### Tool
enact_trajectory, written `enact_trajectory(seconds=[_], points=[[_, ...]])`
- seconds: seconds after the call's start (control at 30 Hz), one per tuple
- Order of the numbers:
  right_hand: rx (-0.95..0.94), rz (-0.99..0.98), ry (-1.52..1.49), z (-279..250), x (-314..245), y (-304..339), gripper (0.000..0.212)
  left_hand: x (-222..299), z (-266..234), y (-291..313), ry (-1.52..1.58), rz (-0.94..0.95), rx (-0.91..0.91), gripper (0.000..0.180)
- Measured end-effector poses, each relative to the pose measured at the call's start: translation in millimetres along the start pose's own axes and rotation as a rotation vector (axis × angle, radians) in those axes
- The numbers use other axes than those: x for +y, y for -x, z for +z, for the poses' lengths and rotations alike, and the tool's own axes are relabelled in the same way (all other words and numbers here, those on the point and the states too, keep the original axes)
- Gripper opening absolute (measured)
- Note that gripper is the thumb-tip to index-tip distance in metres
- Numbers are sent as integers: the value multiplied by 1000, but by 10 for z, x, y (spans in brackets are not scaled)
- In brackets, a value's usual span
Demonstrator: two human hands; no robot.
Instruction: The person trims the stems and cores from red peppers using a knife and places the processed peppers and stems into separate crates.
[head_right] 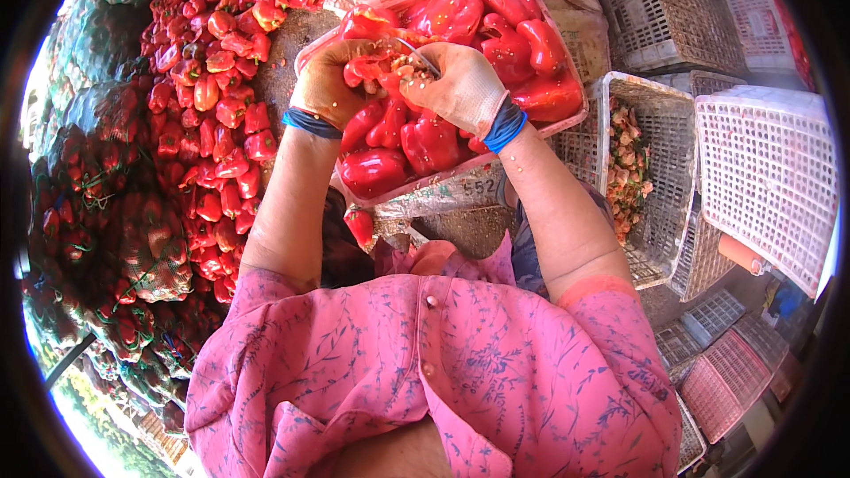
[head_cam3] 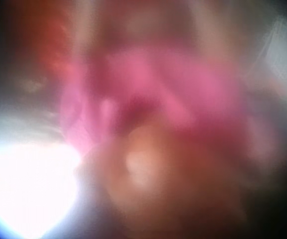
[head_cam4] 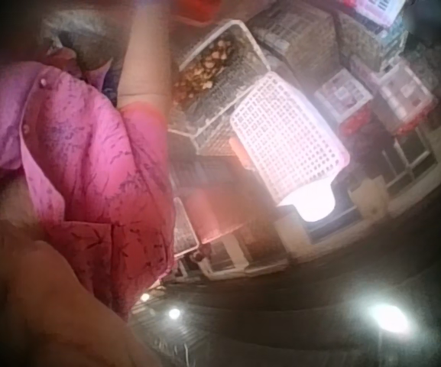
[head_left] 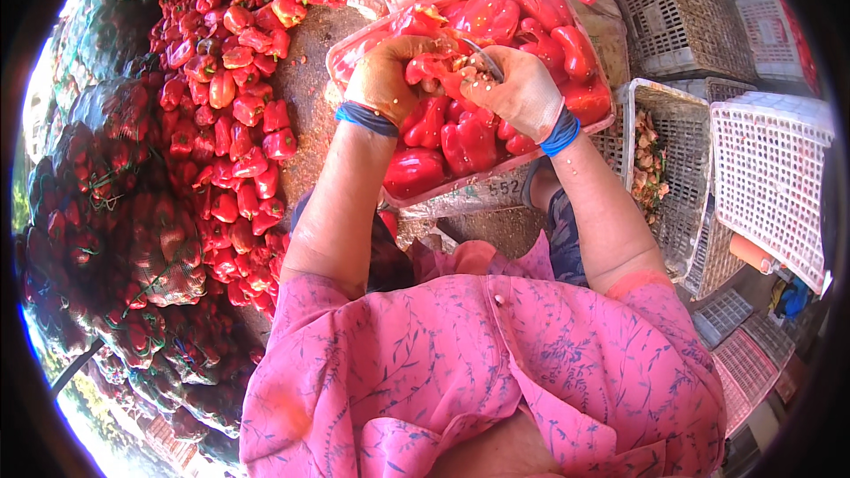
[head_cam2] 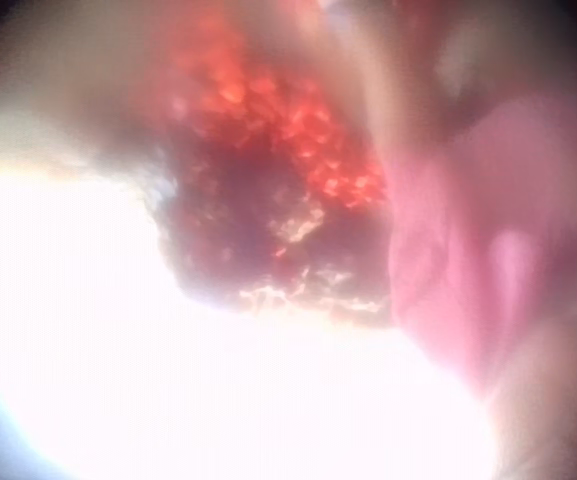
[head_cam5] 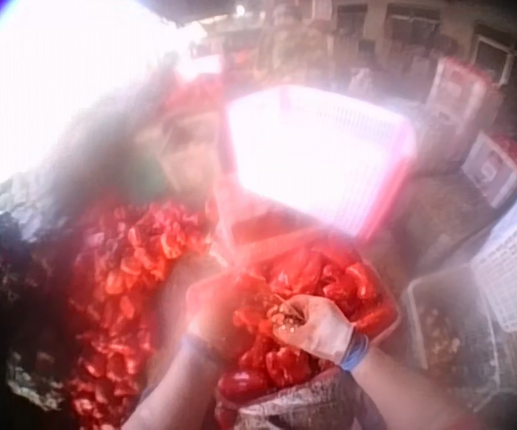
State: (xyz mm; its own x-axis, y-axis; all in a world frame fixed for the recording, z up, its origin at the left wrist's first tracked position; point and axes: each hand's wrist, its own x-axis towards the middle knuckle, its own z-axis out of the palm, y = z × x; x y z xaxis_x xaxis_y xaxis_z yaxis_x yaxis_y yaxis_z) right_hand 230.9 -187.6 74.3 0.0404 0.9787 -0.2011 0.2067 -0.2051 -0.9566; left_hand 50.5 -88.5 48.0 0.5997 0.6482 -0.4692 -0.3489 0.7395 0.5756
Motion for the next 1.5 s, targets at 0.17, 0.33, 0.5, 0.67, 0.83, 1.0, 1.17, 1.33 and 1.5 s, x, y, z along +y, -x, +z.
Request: enact_trajectory(seconds=[0.17, 0.33, 0.5, 0.67, 0.83, 1.0, 1.17, 1.33, 1.5], points=[[92, -34, -271, 33, 141, 11, 15, 19, -87, -45, 95, -83, -43, 24], [81, 15, -206, -67, 89, -15, 13, -9, -10, -43, 92, -61, 65, 25], [50, 114, -284, -295, -107, 104, 17, 77, -119, -117, 173, 5, -156, 24], [359, -12, -464, -964, -100, 510, 30, 148, 152, -93, 17, 437, -10, 26], [1055, 51, 360, -2025, 342, 1403, 41, -13, 433, -29, -469, 700, 232, 20], [945, 655, 1159, -2630, 1359, 2512, 60, -512, 367, -328, -1734, 1245, 195, 16], [1087, 550, 560, -2247, 1149, 2475, 52, -1155, 409, -332, -2491, 280, 159, 21], [950, 205, 95, -1664, 453, 1712, 35, -877, 592, -217, -2343, 346, 118, 48], [373, 219, -268, -1029, 90, 564, 30, -934, 400, -379, -2309, 639, 194, 67]])
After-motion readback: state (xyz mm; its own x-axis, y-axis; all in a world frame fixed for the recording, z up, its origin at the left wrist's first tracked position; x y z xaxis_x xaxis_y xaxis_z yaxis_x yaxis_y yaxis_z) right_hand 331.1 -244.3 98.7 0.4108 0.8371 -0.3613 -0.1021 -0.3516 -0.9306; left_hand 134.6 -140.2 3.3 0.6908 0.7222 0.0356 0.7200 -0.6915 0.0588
